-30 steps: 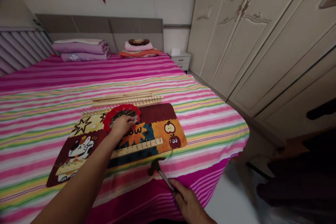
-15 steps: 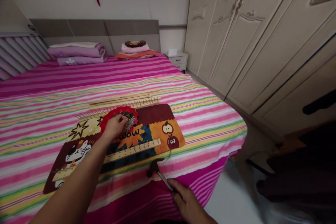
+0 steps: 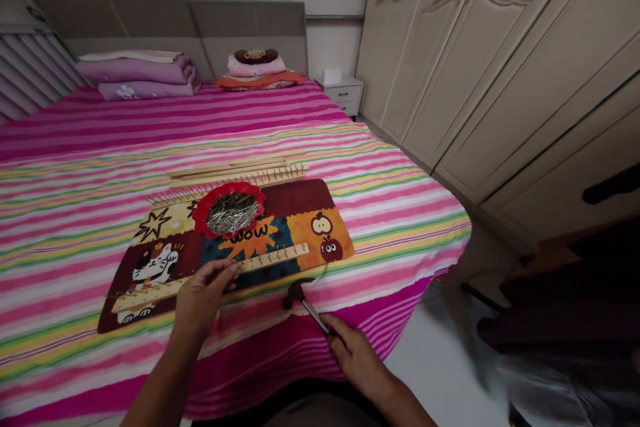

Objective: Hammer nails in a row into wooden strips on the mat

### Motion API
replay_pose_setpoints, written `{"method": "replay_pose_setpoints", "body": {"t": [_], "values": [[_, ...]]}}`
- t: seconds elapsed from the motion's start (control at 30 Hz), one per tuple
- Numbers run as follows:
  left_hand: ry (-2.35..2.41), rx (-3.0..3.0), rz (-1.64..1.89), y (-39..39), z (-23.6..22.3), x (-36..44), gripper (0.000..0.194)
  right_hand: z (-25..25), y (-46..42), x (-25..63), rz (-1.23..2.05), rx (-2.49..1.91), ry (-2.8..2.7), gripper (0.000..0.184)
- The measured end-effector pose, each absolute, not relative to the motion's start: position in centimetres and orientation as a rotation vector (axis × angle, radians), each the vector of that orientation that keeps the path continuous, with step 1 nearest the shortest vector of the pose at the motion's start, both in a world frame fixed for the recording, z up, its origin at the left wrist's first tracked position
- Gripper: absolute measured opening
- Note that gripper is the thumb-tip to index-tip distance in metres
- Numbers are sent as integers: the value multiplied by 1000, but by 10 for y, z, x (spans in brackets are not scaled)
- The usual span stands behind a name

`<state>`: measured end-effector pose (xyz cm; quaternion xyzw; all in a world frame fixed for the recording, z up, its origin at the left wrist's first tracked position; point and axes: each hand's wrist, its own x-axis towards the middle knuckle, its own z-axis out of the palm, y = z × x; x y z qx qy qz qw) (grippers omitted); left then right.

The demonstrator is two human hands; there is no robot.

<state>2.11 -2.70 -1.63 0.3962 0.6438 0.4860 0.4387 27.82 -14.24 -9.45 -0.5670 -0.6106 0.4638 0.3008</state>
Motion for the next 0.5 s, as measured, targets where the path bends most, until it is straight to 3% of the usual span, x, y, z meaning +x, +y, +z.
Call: {"method": "replay_pose_setpoints", "body": {"t": [0.2,0.5], "values": [[1674,923,1248,-23,-43,33,33,-94,-143,278,1228,-1505,-1615,43],[1692,920,1270,-23,-43,38,36,-98,-145,279,1237,-1514,-1617,43]]}}
